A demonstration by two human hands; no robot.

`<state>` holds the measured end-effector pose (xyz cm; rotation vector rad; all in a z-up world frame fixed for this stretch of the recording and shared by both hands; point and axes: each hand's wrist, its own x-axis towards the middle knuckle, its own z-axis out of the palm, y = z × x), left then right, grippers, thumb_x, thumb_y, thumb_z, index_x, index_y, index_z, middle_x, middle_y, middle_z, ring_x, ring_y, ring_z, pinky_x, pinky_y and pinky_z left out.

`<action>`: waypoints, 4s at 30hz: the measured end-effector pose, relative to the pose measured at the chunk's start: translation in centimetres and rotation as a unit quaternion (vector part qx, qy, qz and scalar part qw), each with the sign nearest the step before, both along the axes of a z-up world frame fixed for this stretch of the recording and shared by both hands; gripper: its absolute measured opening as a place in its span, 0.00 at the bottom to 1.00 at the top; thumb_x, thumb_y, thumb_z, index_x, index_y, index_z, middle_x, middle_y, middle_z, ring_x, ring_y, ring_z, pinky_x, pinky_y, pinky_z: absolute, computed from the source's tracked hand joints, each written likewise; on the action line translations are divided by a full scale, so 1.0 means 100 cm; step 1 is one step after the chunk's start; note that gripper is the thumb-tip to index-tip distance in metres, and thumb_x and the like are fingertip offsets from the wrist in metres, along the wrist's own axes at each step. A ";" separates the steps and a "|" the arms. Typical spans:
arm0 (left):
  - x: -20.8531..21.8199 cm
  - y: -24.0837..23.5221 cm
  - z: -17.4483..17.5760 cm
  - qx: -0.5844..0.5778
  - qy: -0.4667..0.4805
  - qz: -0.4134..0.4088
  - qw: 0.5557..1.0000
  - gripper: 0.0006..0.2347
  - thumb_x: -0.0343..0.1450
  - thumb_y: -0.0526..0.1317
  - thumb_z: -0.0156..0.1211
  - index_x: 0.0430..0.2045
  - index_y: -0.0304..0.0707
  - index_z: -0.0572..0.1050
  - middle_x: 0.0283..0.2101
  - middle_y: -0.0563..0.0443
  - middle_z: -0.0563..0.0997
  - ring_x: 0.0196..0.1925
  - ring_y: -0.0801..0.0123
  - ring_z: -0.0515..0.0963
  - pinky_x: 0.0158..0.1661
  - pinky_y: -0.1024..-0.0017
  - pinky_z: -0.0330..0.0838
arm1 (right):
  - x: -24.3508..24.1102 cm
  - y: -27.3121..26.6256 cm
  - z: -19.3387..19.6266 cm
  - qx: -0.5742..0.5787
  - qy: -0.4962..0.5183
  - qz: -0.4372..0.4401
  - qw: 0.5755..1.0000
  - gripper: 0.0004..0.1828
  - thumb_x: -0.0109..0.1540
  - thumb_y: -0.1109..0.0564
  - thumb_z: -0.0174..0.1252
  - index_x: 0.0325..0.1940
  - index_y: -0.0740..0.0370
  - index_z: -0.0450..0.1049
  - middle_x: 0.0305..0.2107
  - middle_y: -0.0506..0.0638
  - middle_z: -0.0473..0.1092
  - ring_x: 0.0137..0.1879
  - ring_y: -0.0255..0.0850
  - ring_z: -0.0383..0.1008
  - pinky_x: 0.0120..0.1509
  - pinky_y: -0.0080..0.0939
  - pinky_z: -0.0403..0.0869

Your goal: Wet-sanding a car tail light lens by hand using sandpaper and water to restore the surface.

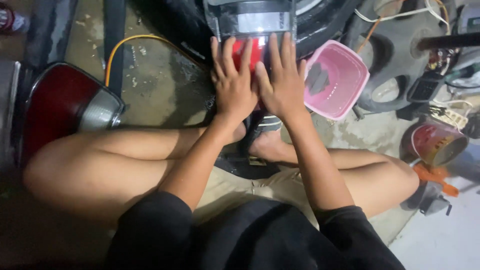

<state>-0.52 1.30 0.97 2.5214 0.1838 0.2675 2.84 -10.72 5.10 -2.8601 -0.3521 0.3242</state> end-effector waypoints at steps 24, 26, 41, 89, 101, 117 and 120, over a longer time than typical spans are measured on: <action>0.002 0.000 0.003 -0.045 0.025 0.007 0.999 0.25 0.76 0.48 0.53 0.70 0.47 0.59 0.71 0.39 0.52 0.77 0.32 0.42 0.55 0.40 0.68 | -0.021 -0.012 0.011 0.016 0.034 0.008 0.999 0.36 0.72 0.34 0.43 0.81 0.49 0.50 0.76 0.62 0.46 0.81 0.58 0.46 0.76 0.76 0.47; 0.001 -0.002 0.000 -0.057 0.010 0.011 0.998 0.25 0.77 0.49 0.53 0.69 0.46 0.60 0.70 0.38 0.52 0.77 0.30 0.44 0.54 0.39 0.69 | -0.055 -0.026 0.013 0.016 0.060 0.017 0.998 0.38 0.70 0.36 0.46 0.81 0.49 0.49 0.77 0.61 0.44 0.81 0.58 0.44 0.74 0.77 0.51; 0.001 -0.001 -0.003 -0.027 0.002 0.016 1.000 0.27 0.73 0.47 0.58 0.70 0.47 0.60 0.70 0.39 0.54 0.76 0.30 0.46 0.55 0.40 0.70 | 0.005 -0.013 0.000 0.057 0.049 0.001 0.997 0.35 0.73 0.36 0.44 0.82 0.46 0.48 0.78 0.57 0.40 0.83 0.54 0.40 0.76 0.79 0.46; 0.002 -0.002 0.006 -0.011 -0.002 0.010 1.000 0.26 0.77 0.48 0.57 0.70 0.44 0.59 0.71 0.37 0.52 0.77 0.30 0.48 0.63 0.38 0.66 | -0.068 -0.058 0.027 0.107 0.082 0.071 0.988 0.39 0.64 0.48 0.52 0.78 0.61 0.54 0.76 0.65 0.46 0.82 0.60 0.45 0.79 0.62 0.46; 0.000 0.001 0.008 -0.030 0.003 0.013 0.999 0.25 0.76 0.47 0.58 0.68 0.45 0.61 0.71 0.39 0.52 0.77 0.32 0.47 0.66 0.41 0.64 | -0.017 -0.028 0.016 0.135 0.033 0.050 0.989 0.35 0.69 0.47 0.55 0.78 0.60 0.57 0.76 0.61 0.46 0.82 0.59 0.45 0.81 0.69 0.48; 0.002 -0.003 0.001 -0.012 -0.019 0.034 0.999 0.26 0.73 0.48 0.58 0.68 0.48 0.62 0.69 0.40 0.56 0.76 0.32 0.49 0.55 0.43 0.71 | 0.001 -0.031 0.002 0.143 0.025 0.064 0.987 0.30 0.73 0.46 0.47 0.80 0.49 0.55 0.77 0.59 0.45 0.81 0.60 0.44 0.74 0.76 0.54; 0.004 -0.003 0.003 -0.033 -0.024 0.032 0.999 0.25 0.74 0.48 0.56 0.68 0.47 0.63 0.69 0.40 0.56 0.76 0.31 0.49 0.53 0.41 0.72 | -0.032 -0.046 0.001 0.130 0.013 0.078 0.988 0.31 0.72 0.45 0.48 0.80 0.51 0.56 0.76 0.61 0.48 0.80 0.61 0.45 0.76 0.71 0.52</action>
